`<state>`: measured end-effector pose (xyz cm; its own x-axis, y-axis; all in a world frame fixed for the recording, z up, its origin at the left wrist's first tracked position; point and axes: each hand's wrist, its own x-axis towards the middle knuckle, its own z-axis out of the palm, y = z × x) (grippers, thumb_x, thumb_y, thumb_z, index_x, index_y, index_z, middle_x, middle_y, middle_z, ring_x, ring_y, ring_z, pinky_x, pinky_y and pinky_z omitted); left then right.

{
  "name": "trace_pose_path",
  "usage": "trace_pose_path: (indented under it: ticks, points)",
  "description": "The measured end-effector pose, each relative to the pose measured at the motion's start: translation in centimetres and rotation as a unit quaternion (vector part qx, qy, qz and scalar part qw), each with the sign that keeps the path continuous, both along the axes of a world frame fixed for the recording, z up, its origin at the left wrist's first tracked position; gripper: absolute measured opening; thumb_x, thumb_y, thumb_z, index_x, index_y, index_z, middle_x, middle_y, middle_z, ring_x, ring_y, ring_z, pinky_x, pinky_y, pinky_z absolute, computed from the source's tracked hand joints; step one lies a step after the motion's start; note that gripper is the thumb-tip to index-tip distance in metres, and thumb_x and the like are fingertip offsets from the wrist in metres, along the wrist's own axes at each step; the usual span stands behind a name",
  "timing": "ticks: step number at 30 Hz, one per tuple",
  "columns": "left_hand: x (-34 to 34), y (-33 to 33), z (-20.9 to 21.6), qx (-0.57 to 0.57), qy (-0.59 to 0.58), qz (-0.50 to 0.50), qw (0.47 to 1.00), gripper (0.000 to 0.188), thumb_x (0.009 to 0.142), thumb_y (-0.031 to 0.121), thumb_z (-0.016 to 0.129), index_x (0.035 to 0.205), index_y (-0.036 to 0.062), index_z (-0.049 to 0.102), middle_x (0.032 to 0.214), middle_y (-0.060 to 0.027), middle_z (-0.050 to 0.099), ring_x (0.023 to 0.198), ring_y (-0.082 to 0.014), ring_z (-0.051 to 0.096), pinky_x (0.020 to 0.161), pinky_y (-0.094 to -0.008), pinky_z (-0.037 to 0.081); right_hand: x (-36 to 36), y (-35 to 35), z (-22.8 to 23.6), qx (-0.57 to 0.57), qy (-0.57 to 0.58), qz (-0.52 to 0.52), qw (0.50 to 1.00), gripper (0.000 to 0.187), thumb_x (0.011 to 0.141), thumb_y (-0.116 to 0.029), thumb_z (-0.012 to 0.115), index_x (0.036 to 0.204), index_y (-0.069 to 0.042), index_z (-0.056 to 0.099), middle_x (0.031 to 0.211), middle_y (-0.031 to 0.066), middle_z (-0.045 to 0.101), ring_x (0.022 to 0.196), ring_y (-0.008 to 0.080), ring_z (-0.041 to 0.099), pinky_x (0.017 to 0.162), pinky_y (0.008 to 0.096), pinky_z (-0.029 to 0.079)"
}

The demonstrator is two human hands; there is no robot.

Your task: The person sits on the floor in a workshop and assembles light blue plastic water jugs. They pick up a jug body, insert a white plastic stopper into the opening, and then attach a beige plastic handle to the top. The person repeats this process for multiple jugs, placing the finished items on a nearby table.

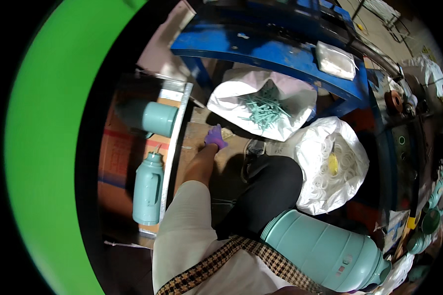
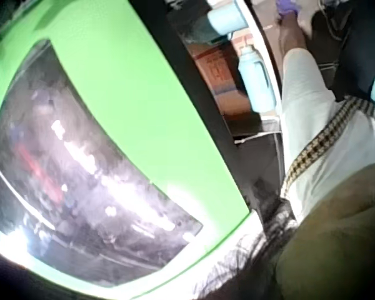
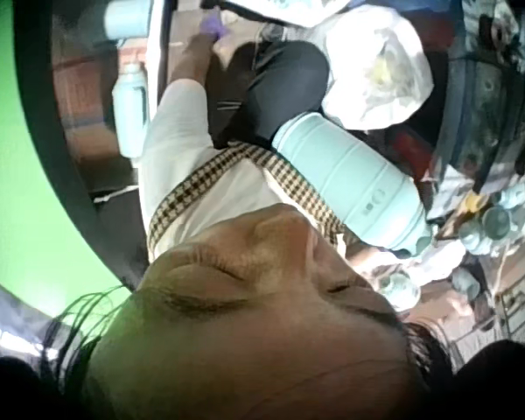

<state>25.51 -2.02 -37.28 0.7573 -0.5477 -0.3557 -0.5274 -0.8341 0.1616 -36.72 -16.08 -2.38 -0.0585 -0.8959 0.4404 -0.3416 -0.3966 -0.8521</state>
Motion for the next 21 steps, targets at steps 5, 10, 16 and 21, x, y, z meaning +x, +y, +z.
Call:
trace_pose_path:
  ticks: [5,10,16,21]
  points:
    - [-0.7,-3.8,-3.9,0.04,0.024,-0.023,0.999,0.068,0.073,0.031,0.081,0.131,0.0131,0.049,0.135,-0.0122,0.051,0.129,-0.0344,0.05,0.106,-0.0469,0.044,-0.1,0.4,0.9,0.004,0.037,-0.034,0.999,0.05,0.076,-0.039,0.069,0.105,0.001,0.066,0.112,0.018,0.066,0.104,0.0279,0.061,0.091,0.0402,0.048]
    - [-1.8,2.0,-10.6,-0.154,-0.01,-0.078,0.985,0.068,0.07,0.019,0.079,0.132,0.0121,0.053,0.128,-0.0149,0.055,0.122,-0.0387,0.052,0.103,-0.0466,0.045,-0.2,-0.8,0.7,0.008,0.025,-0.018,0.999,0.048,0.072,-0.037,0.071,0.103,0.001,0.067,0.111,0.0175,0.067,0.101,0.0275,0.062,0.089,0.0392,0.048]
    - [-6.6,-1.0,-0.5,-0.436,0.131,0.041,0.889,0.077,0.081,0.021,0.08,0.143,-0.0037,0.043,0.134,-0.0223,0.055,0.128,-0.0343,0.051,0.107,-0.0421,0.042,-0.3,-0.2,2.7,-0.033,0.004,-0.014,0.999,0.047,0.069,-0.033,0.073,0.101,0.0,0.068,0.109,0.017,0.068,0.099,0.027,0.063,0.088,0.0379,0.048]
    - [-17.8,-7.1,35.4,-0.64,0.478,-0.22,0.56,0.069,0.101,0.027,0.053,0.156,0.0006,0.02,0.155,-0.0192,0.035,0.145,-0.0327,0.034,0.118,-0.049,0.031,3.9,-0.7,10.1,-0.057,-0.05,0.111,0.991,0.045,0.066,-0.03,0.075,0.099,0.0,0.069,0.108,0.0166,0.068,0.096,0.0266,0.063,0.086,0.0369,0.049]
